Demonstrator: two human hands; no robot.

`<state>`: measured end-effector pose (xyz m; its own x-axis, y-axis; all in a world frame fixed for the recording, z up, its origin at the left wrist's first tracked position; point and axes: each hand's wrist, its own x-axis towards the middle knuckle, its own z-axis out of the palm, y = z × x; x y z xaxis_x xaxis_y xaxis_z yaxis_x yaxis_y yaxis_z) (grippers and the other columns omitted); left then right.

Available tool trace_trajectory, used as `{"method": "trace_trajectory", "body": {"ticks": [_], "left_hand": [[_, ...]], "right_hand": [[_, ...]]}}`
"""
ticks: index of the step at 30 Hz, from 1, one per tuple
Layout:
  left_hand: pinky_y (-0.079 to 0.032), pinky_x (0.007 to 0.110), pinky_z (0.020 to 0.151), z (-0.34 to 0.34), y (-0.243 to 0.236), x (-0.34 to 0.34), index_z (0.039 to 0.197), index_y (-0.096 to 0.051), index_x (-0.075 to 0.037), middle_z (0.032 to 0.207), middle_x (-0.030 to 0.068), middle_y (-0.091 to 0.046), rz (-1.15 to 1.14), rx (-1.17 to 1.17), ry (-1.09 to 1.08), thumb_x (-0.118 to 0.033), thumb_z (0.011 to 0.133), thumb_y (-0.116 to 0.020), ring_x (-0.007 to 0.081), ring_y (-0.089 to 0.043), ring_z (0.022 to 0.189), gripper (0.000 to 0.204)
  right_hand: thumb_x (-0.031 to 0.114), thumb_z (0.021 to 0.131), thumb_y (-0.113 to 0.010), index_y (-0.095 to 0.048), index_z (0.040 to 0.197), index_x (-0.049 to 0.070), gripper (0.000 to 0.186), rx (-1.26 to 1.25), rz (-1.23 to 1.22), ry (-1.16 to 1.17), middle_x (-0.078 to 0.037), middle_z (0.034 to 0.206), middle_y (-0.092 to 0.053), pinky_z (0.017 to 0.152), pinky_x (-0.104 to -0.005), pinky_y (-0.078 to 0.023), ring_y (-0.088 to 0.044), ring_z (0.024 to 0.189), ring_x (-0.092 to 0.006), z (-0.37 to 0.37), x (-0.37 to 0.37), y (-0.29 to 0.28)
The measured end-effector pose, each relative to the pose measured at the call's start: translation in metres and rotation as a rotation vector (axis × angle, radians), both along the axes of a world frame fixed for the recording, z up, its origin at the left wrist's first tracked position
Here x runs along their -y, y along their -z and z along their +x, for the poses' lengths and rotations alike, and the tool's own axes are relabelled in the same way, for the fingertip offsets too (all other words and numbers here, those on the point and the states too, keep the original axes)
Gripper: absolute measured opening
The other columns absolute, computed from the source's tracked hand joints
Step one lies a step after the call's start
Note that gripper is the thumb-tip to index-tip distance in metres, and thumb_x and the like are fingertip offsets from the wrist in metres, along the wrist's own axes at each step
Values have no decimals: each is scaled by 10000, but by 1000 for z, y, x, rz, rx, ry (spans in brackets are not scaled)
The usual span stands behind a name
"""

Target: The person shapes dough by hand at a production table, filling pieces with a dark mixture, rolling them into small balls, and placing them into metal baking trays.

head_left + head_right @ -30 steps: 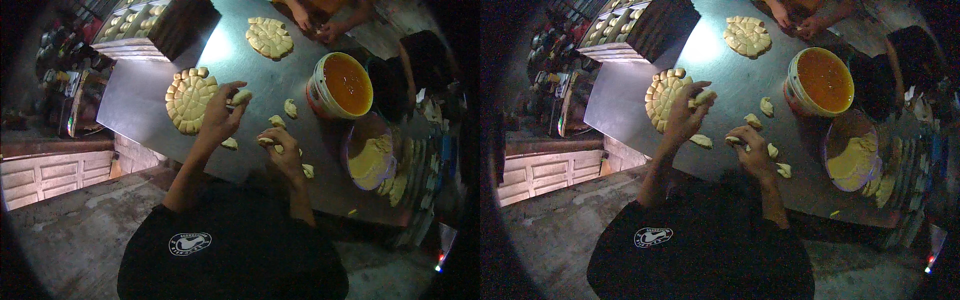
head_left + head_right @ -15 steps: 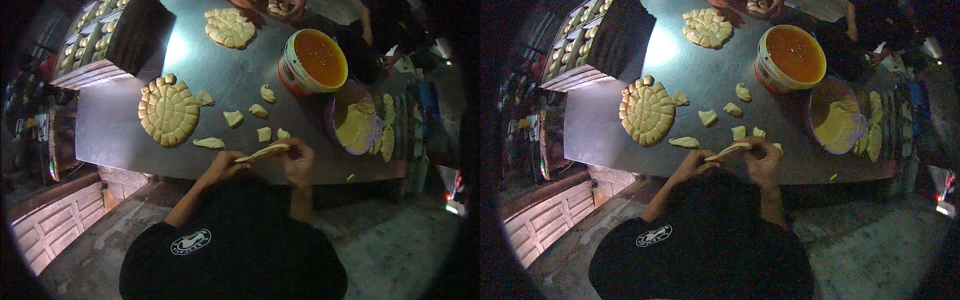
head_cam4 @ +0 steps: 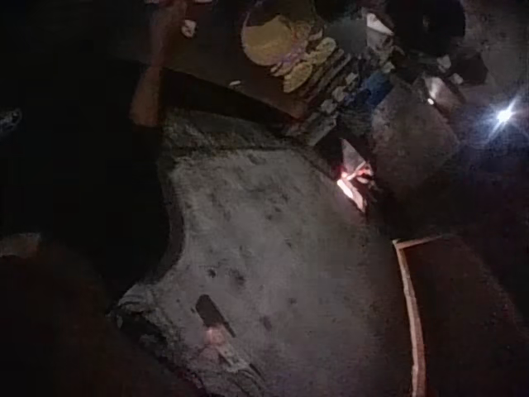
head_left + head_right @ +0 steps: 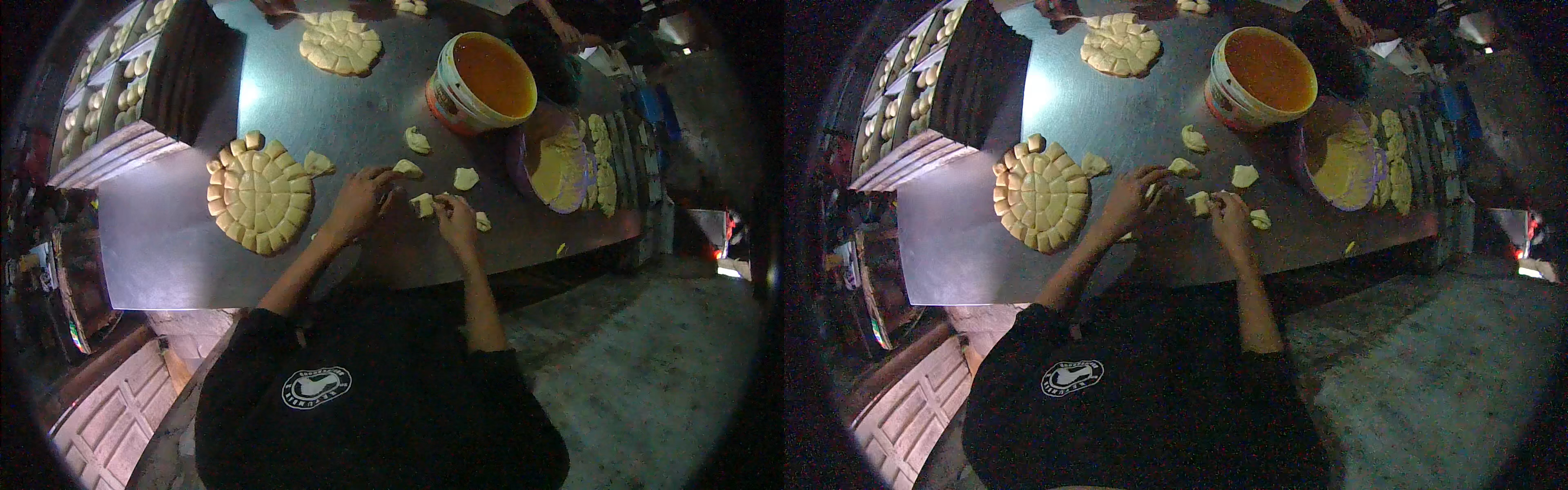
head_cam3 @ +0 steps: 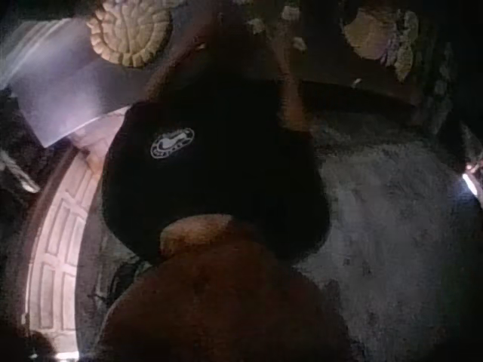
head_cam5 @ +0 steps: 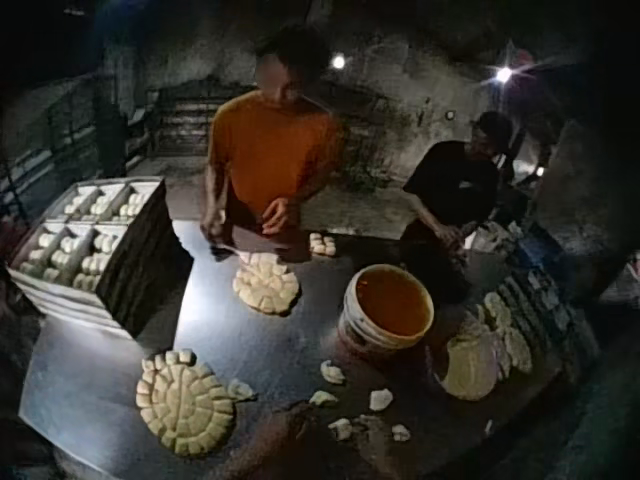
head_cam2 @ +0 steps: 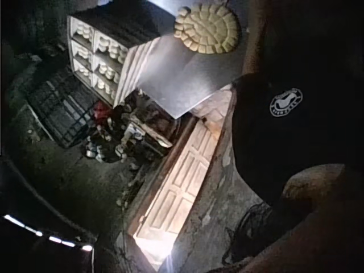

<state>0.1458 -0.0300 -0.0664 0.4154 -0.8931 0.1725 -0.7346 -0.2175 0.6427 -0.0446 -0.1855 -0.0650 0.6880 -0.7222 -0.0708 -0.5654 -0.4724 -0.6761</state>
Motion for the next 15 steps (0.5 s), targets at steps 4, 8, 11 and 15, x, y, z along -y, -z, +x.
{"method": "trace_trajectory", "body": {"ticks": [4, 8, 11, 15], "left_hand": [[-289, 502, 1109, 6, -6, 18, 1276, -570, -140, 1383, 147, -480, -108, 288, -89, -175, 881, -642, 347, -361, 1356, 402], [-428, 436, 1003, -17, -22, 4, 1267, -567, -103, 1260, 143, -582, -175, -402, -258, -144, 932, -586, 305, -549, 1187, 338], [-483, 330, 892, -62, -41, 21, 1253, -555, -52, 1120, 89, -623, -353, -920, -257, -211, 989, -537, 177, -606, 1024, 308], [-481, 285, 848, -136, -113, 52, 1256, -541, -34, 1052, 64, -619, -424, -1322, -198, -297, 1026, -465, 140, -600, 975, 358]], "right_hand": [[118, 822, -721, -565, 928, 14, 216, 109, -152, -136, -120, 855, -575, 690, -331, -496, -607, 780, -241, 12, -20, 21], [116, 799, -752, -498, 901, 41, 284, 228, 238, -232, -73, 852, -568, 694, -309, -473, -578, 769, -188, 20, -42, -50], [125, 797, -763, -505, 900, 70, 284, 501, 532, -299, -13, 810, -554, 676, -280, -457, -527, 741, -106, -1, -38, -100], [110, 846, -719, -543, 940, 48, 209, 738, 256, -311, -40, 881, -596, 758, -272, -486, -588, 823, -130, -32, -3, -132]]}}
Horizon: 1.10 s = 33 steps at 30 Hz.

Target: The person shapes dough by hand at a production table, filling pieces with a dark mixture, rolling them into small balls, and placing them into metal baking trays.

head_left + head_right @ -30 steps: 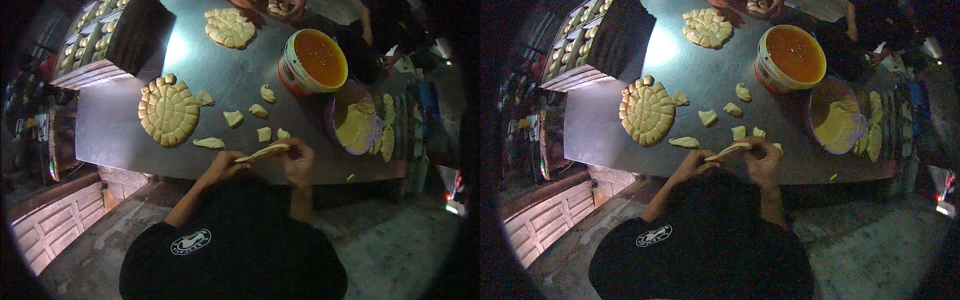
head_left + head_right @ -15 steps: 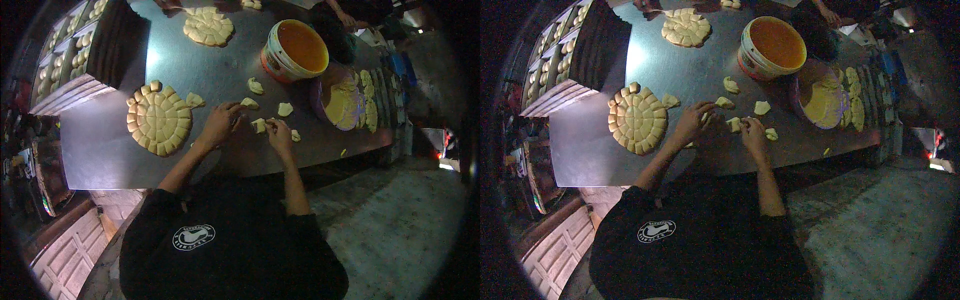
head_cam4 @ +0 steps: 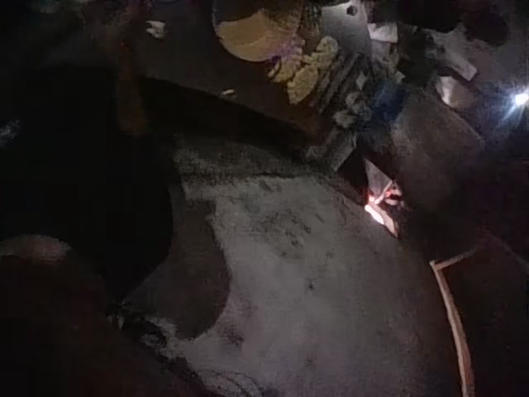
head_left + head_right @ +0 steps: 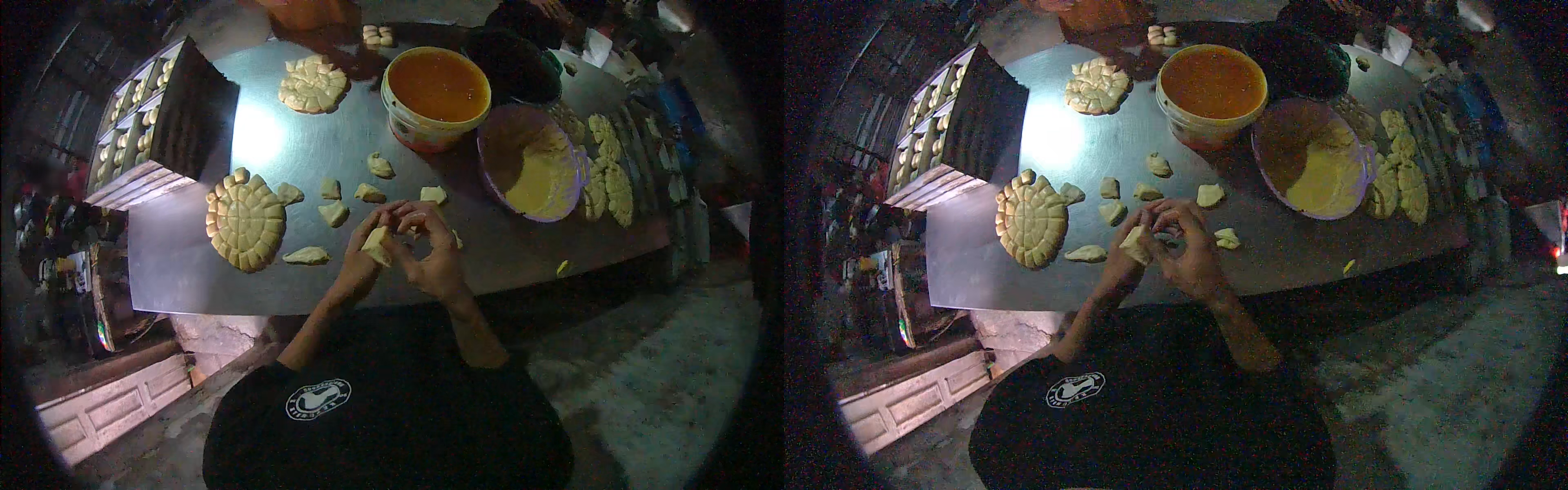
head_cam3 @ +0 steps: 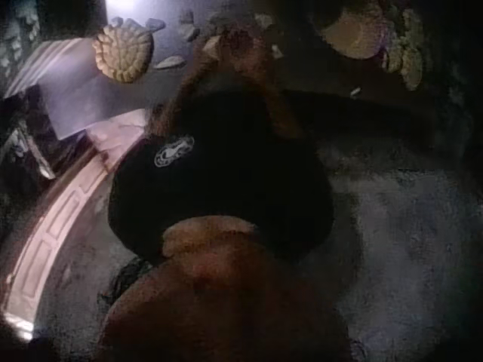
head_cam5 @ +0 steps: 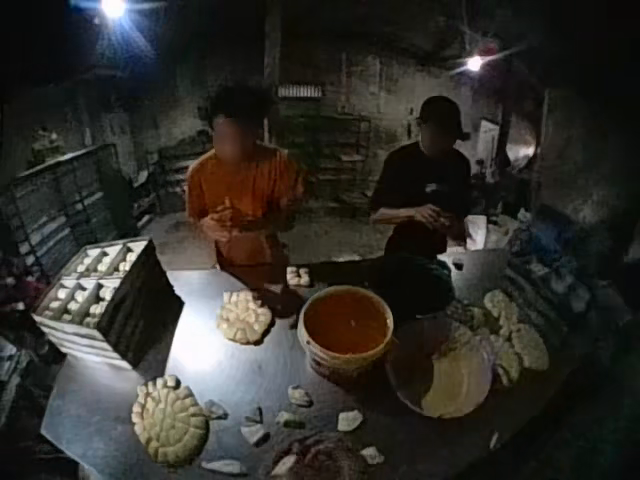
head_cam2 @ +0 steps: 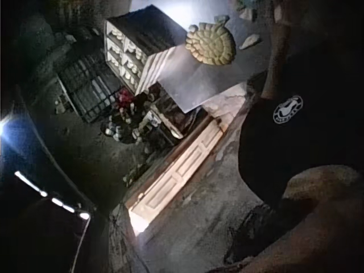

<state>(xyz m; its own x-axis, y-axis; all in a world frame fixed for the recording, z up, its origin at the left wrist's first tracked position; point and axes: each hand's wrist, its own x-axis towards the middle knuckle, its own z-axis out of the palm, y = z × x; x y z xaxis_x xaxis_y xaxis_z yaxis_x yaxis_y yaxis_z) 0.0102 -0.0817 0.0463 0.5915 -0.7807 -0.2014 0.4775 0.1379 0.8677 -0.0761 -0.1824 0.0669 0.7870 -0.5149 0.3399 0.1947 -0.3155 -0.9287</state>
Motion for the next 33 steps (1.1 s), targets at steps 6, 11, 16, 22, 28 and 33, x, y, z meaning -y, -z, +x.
{"method": "trace_trajectory", "body": {"ticks": [6, 11, 16, 22, 28, 33], "left_hand": [[-474, 266, 795, -59, -13, 55, 1148, -582, -17, 995, 64, -609, 158, 246, -293, -249, 1040, -428, 119, -580, 903, 299], [-453, 278, 821, -92, -27, 71, 1079, -596, -16, 1001, 75, -608, 265, 422, -347, -254, 1035, -440, 130, -561, 925, 289], [-459, 326, 870, -82, -33, 74, 1067, -597, -13, 1007, 106, -618, -115, 1065, -532, -328, 1030, -426, 209, -601, 955, 360], [-528, 385, 780, -27, -32, 73, 1077, -581, -40, 892, 116, -659, -822, 1458, -279, -521, 942, -520, 262, -649, 829, 503], [-525, 383, 802, -42, 10, 67, 1244, -401, -36, 1006, 139, -598, -525, 452, -558, -480, 884, -649, 229, -614, 912, 623], [-453, 355, 1002, 4, 0, 51, 1406, -272, -63, 1261, 106, -480, -318, 310, -471, -382, 843, -739, 221, -532, 1154, 798]], "right_hand": [[98, 904, -662, -619, 1118, 10, 235, 16, 398, -11, -72, 1057, -661, 860, -289, -512, -633, 964, -152, -63, 38, 20], [46, 858, -706, -617, 1178, 1, 336, 45, 684, -26, -80, 1040, -680, 870, -304, -525, -647, 958, -159, -85, 57, 24], [6, 834, -712, -606, 1192, -14, 374, -13, 860, -67, -100, 1029, -678, 864, -291, -520, -649, 923, -150, -83, 71, -7], [98, 813, -745, -435, 1369, 13, 642, 148, 891, -417, -93, 1118, -622, 901, -299, -498, -613, 977, -136, -52, 57, -24], [29, 866, -668, -323, 1436, 41, 667, -50, 737, -399, -88, 1141, -580, 910, -311, -485, -595, 1033, -162, -4, 40, -50], [72, 870, -672, -375, 1409, 93, 615, -122, 432, -398, -132, 1058, -671, 875, -358, -519, -667, 958, -234, 51, 73, -42]]}}
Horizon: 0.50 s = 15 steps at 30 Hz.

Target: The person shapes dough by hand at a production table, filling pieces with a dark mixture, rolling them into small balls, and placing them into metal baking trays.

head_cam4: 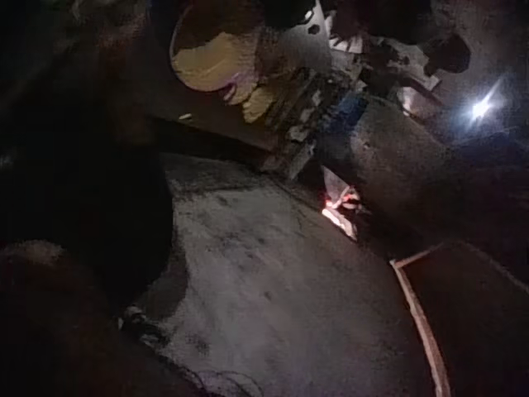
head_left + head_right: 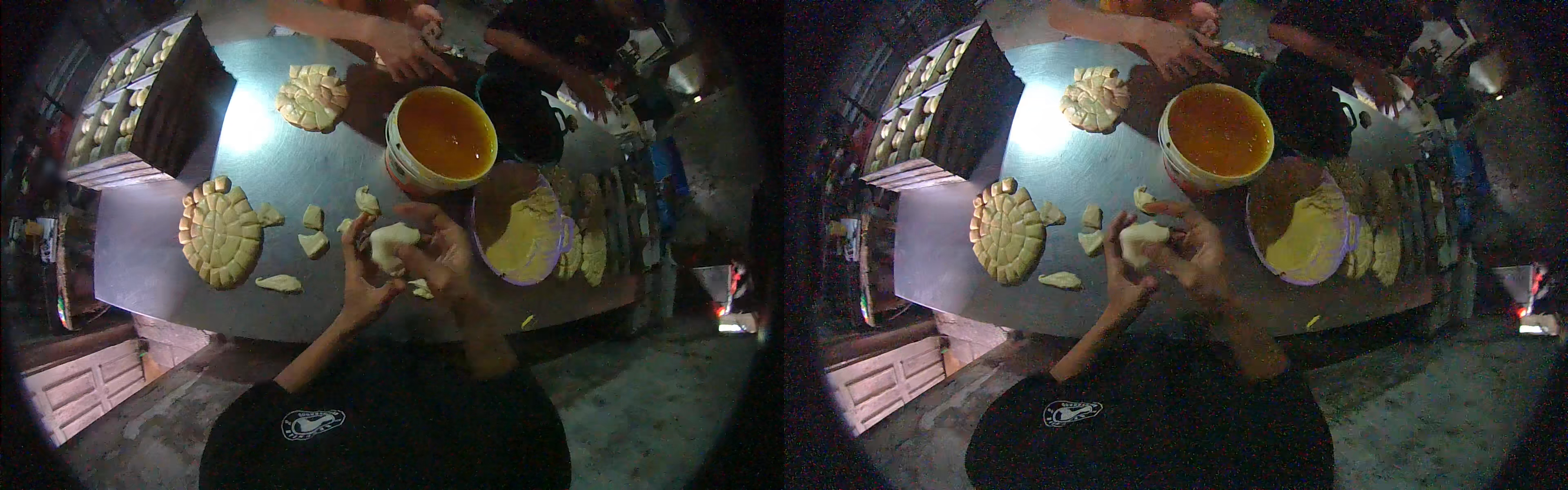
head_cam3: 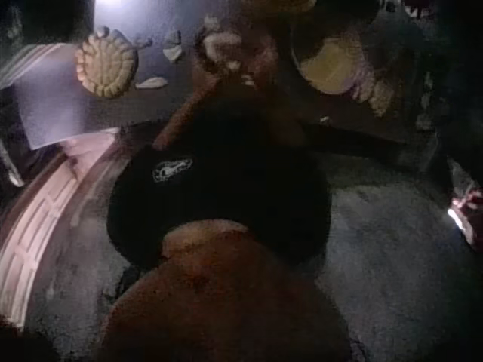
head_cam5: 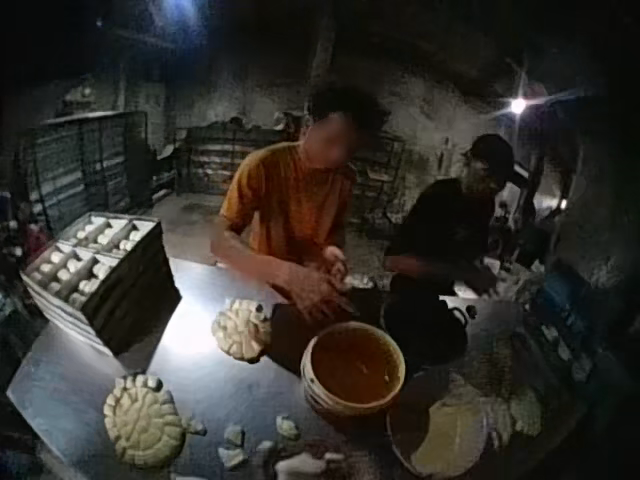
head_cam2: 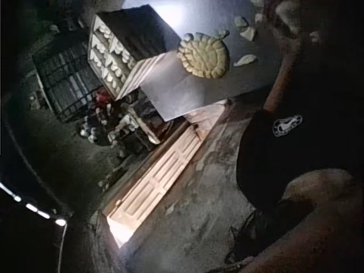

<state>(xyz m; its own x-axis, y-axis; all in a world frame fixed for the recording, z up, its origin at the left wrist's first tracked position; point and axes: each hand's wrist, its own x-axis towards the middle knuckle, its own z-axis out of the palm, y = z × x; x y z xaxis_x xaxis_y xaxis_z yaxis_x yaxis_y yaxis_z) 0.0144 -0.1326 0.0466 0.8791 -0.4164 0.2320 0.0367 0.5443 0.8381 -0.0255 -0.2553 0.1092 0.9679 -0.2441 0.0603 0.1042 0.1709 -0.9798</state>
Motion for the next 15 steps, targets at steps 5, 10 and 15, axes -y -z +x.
{"method": "trace_trajectory", "body": {"ticks": [5, 10, 15], "left_hand": [[-473, 315, 912, 31, 47, -28, 1237, -536, -31, 1124, 79, -593, 284, -301, 381, -154, 973, -576, 146, -571, 1040, 294], [-448, 289, 907, 51, 79, -56, 1155, -595, -39, 1063, 31, -610, 712, -320, 490, -228, 975, -574, 110, -580, 993, 262], [-412, 296, 962, 74, 57, -49, 1203, -579, -72, 1122, 22, -595, 509, -459, 599, -291, 997, -538, 117, -525, 1083, 303]], "right_hand": [[163, 971, -527, -557, 1257, 94, 295, -124, -1391, 216, -178, 843, -691, 728, -401, -533, -678, 755, -342, 78, 73, -5], [217, 1000, -471, -572, 1238, 105, 281, -529, -1246, 65, -213, 914, -655, 794, -392, -496, -653, 855, -349, 97, 83, 4], [181, 1002, -465, -521, 1252, 45, 289, -422, -887, 256, -166, 1068, -641, 848, -320, -480, -625, 1011, -232, 90, 84, 10]]}}
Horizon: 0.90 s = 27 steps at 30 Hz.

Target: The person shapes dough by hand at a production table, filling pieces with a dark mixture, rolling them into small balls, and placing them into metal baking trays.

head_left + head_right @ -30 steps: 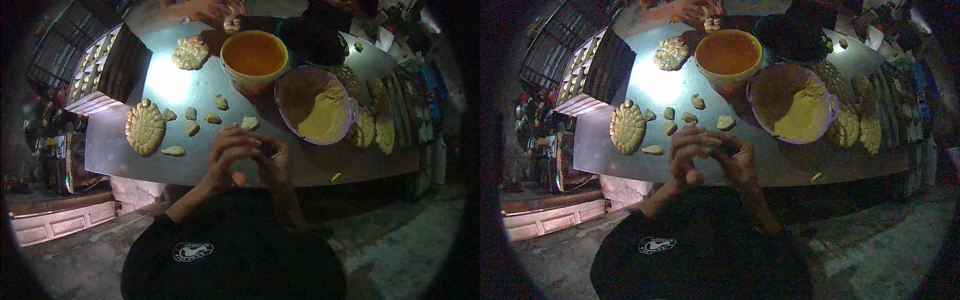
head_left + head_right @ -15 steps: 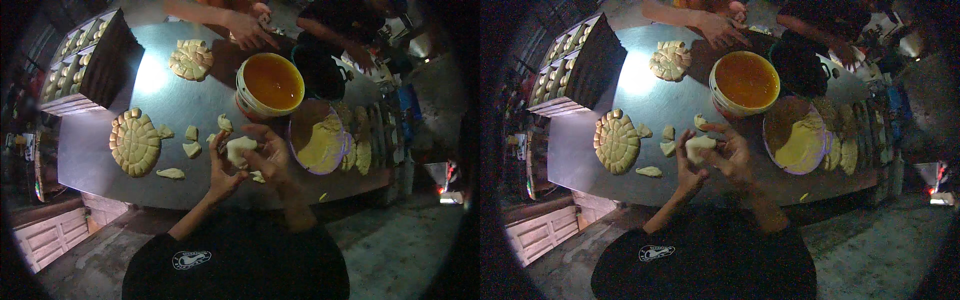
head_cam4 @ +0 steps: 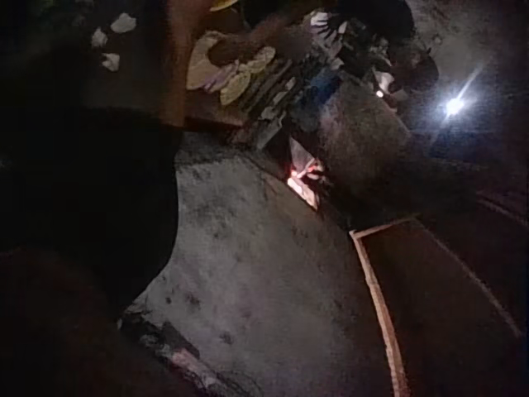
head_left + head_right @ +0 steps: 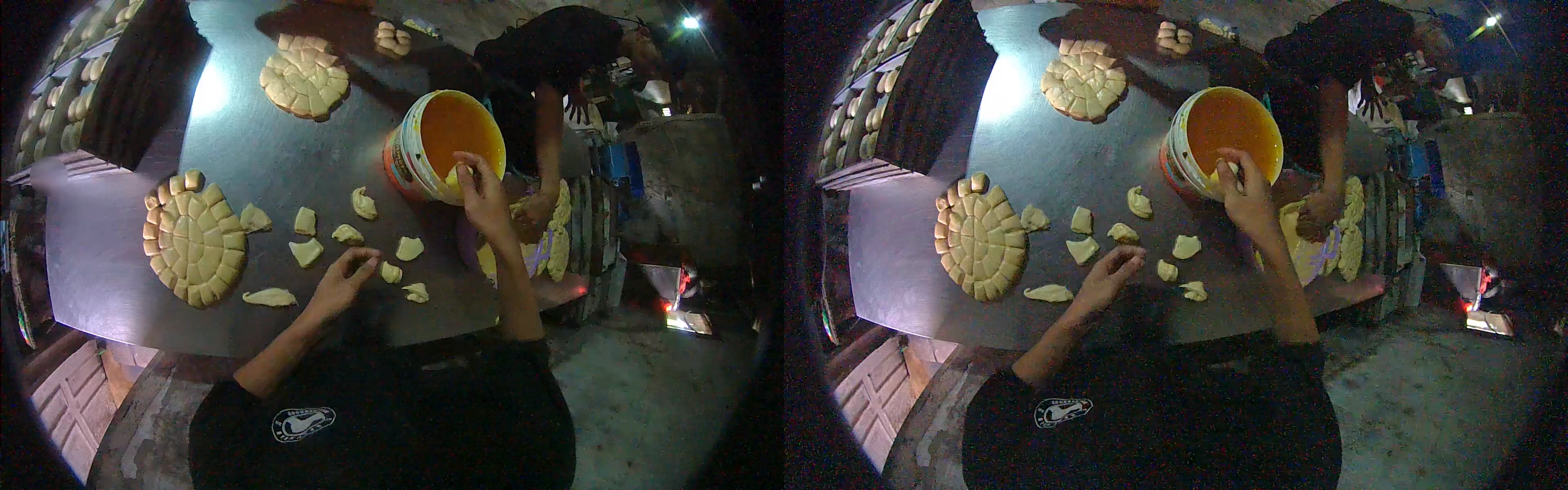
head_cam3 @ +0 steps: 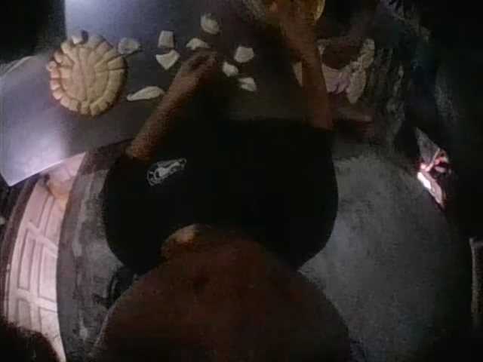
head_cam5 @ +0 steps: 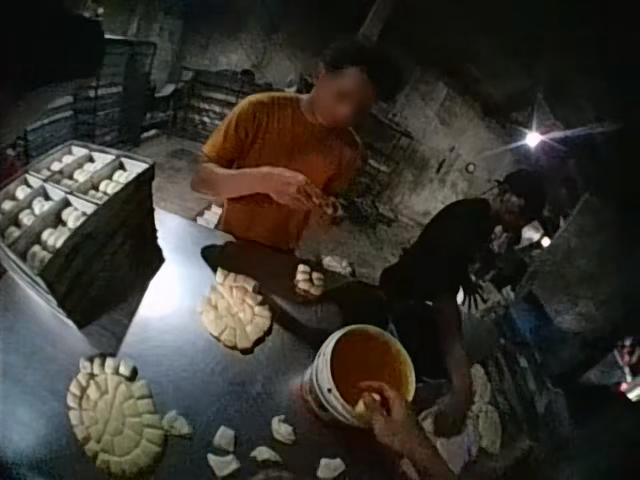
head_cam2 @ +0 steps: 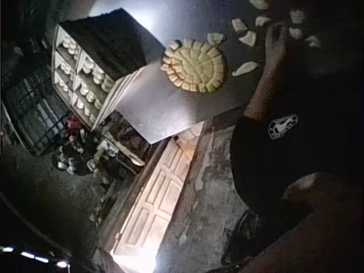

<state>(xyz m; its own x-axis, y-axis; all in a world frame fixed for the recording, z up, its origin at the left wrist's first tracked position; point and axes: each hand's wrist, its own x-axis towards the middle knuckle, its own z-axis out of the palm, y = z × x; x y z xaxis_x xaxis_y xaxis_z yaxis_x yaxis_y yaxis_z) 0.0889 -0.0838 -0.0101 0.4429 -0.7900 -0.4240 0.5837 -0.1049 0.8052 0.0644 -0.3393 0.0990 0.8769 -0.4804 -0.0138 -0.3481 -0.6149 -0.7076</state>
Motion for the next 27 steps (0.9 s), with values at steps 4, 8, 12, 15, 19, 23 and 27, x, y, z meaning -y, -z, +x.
{"method": "trace_trajectory", "body": {"ticks": [4, 8, 12, 15, 19, 23, 27], "left_hand": [[-410, 321, 990, 10, -63, 20, 1224, -562, -38, 1148, 41, -596, -272, -251, -172, -344, 1009, -494, 141, -533, 1096, 380], [-425, 335, 989, -5, -87, 20, 1226, -559, -8, 1186, 65, -606, -386, -507, -275, -339, 1014, -478, 161, -564, 1094, 402], [-432, 329, 984, -29, -113, 27, 1185, -569, 10, 1189, 87, -609, -356, -583, -340, -308, 1009, -487, 180, -582, 1088, 373], [-426, 319, 996, -53, -118, 35, 1159, -580, 9, 1164, 92, -609, -351, -529, -372, -271, 1000, -509, 174, -573, 1103, 330], [-434, 301, 986, -94, -122, 49, 1305, -526, 21, 1265, 87, -554, -380, -184, -250, -160, 936, -612, 168, -519, 1189, 420], [-462, 308, 943, -132, -128, 67, 1312, -563, -17, 1394, 71, -476, -336, 97, -157, -134, 892, -671, 174, -474, 1246, 449], [-486, 283, 877, -167, -133, 85, 1235, -617, 10, 1291, 79, -570, -195, 297, -222, -223, 954, -612, 145, -573, 1069, 364]], "right_hand": [[120, 996, -466, -461, 1303, 18, 323, 216, 738, 75, -115, 1102, -615, 867, -265, -465, -590, 1027, -144, -23, -70, -31], [47, 971, -490, -406, 1318, -8, 361, 516, 965, 84, -99, 1097, -609, 854, -270, -493, -586, 1016, -140, -47, -112, -30], [47, 936, -577, -508, 1261, 3, 335, 473, 992, -42, -108, 1130, -608, 826, -287, -545, -601, 1022, -167, -99, -84, -3], [44, 910, -616, -559, 1268, 10, 364, 428, 731, -145, -132, 1190, -604, 851, -288, -538, -605, 1072, -205, -128, -74, -19], [-15, 842, -669, -580, 1275, 19, 444, 419, -360, -275, -182, 1309, -537, 952, -363, -506, -568, 1173, -249, -162, -60, -30], [-56, 772, -698, -649, 1080, -3, 317, 609, 7, -185, -198, 1200, -599, 891, -348, -529, -618, 1086, -295, -202, -44, -21], [-51, 723, -731, -663, 1018, 1, 307, 624, -104, -264, -187, 1144, -625, 865, -346, -532, -633, 1052, -283, -243, -34, -32]]}}
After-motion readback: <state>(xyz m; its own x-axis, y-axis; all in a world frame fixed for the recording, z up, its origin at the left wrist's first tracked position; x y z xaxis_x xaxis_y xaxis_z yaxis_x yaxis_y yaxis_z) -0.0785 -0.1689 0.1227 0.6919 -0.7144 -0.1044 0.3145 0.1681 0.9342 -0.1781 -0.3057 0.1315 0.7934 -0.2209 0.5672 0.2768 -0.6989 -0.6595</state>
